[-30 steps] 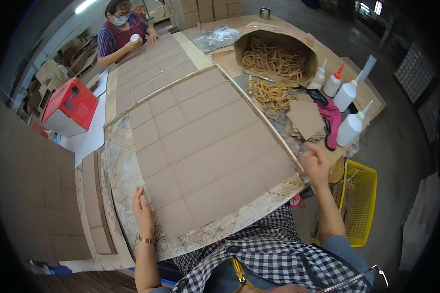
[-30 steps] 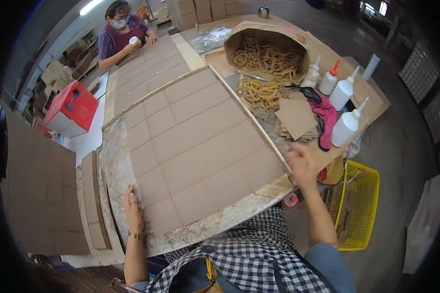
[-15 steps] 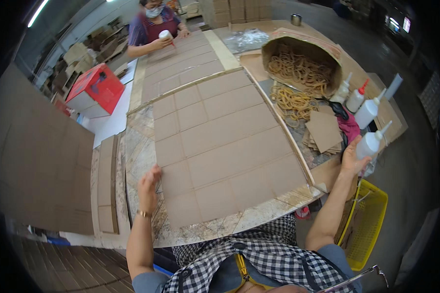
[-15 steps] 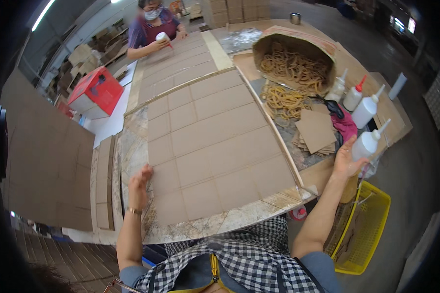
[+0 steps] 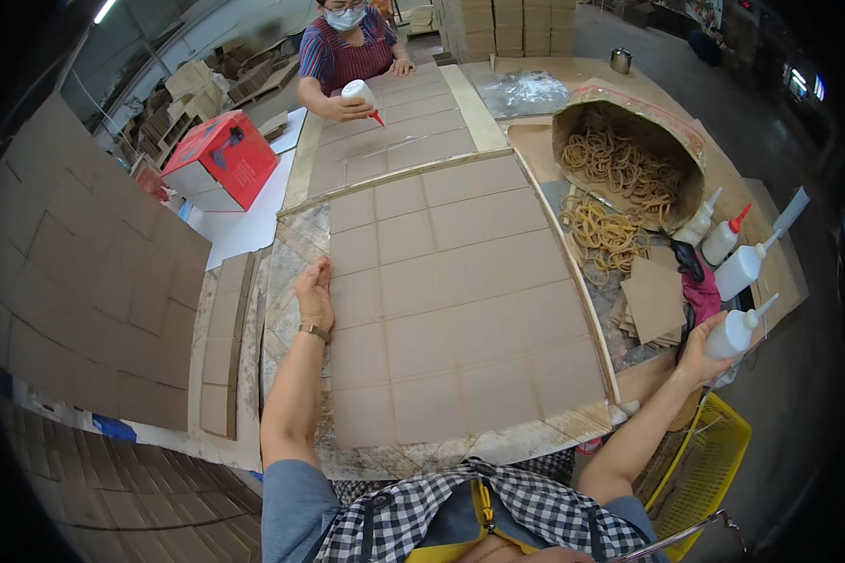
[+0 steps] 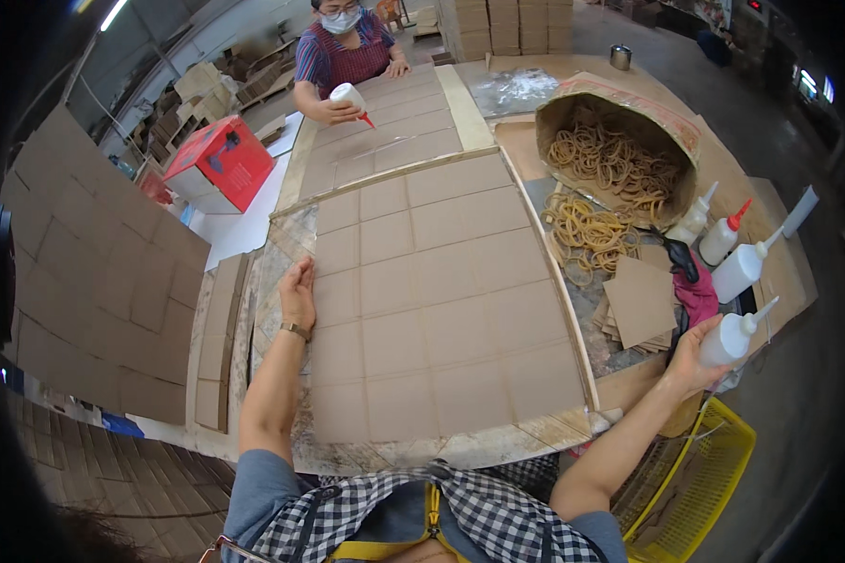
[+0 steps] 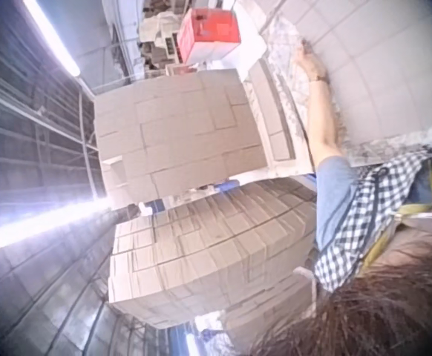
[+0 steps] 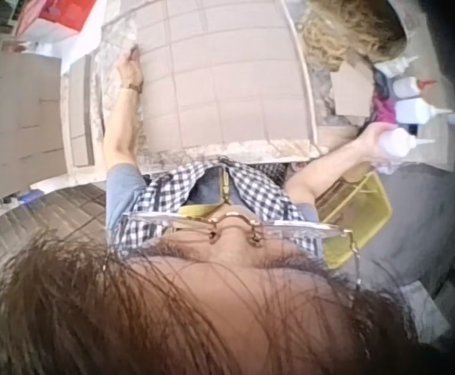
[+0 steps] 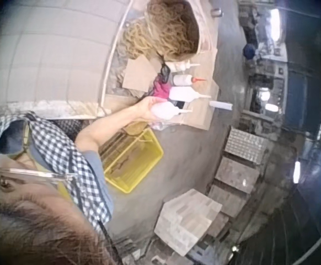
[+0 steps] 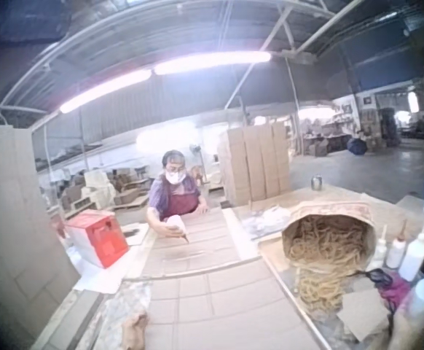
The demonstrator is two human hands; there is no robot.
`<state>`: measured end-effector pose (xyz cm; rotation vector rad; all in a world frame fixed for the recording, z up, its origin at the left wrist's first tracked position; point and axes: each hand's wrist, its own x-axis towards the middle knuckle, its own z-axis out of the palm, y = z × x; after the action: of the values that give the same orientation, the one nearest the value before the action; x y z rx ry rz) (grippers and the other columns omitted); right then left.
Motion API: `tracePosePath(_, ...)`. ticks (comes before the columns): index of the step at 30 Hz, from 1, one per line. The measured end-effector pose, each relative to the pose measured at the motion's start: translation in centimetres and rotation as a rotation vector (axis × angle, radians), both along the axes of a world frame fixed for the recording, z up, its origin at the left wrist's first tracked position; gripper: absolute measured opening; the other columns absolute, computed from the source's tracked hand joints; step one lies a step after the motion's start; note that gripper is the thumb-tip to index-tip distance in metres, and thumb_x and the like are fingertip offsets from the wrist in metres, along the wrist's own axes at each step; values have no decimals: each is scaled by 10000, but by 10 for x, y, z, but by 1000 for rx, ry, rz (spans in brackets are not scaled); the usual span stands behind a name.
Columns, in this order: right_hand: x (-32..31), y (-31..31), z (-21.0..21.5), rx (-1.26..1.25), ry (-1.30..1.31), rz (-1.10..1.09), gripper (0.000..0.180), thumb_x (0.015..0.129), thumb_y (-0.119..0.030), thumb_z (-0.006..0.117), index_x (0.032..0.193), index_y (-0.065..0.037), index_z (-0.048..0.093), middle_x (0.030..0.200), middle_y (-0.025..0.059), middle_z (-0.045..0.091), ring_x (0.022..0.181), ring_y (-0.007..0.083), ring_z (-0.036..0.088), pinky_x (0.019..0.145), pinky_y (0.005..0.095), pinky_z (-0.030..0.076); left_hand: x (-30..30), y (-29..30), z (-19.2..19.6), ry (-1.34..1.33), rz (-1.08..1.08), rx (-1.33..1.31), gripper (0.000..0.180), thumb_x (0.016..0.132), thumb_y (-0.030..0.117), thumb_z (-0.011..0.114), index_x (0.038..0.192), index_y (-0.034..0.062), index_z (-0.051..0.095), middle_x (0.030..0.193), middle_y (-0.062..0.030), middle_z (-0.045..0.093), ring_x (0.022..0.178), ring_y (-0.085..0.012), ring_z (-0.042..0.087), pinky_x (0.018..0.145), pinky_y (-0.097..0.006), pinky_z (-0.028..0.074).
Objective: The recorder is assembling cardboard grid dividers, folding cardboard sheets into trays, and applying glue in a manufacturing environment.
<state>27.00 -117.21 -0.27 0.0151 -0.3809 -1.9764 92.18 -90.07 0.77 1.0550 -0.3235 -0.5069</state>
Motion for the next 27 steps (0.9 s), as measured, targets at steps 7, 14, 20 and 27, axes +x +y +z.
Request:
tracePosePath(7,45,68,47,-141,365,267,624,815,-230,623,1354,-52,365,1379,172,396,1224,390,424,978,513,432,3,2,3,-114,-119,67,211,863,156,555,990,-1,617,1281,-138,520,1190,-220,480,1044,-335,330)
tracePosePath(14,89,90,74,56,811,210,665,822,-210,657,1376,-74,316,1390,175,375,1256,371,401,902,557,489,-36,24,35,-533,-70,367,220,857,82,557,1057,3,602,1383,-177,421,1297,-263,384,1046,-345,325)
tracePosePath(20,134,66,90,-241,645,640,627,848,-175,646,1387,-157,327,1417,121,363,1276,351,383,880,659,448,-136,141,38,-399,-123,539,295,827,-6,530,1118,26,568,1392,-191,390,1275,-291,410,1053,-382,333)
tracePosePath(27,284,24,135,73,1133,623,532,815,-160,667,1276,-74,416,1198,119,518,1139,296,501,863,539,480,-162,150,39,-463,-175,448,266,771,61,586,1027,-2,624,1341,-219,435,1242,-323,441,1031,-409,350)
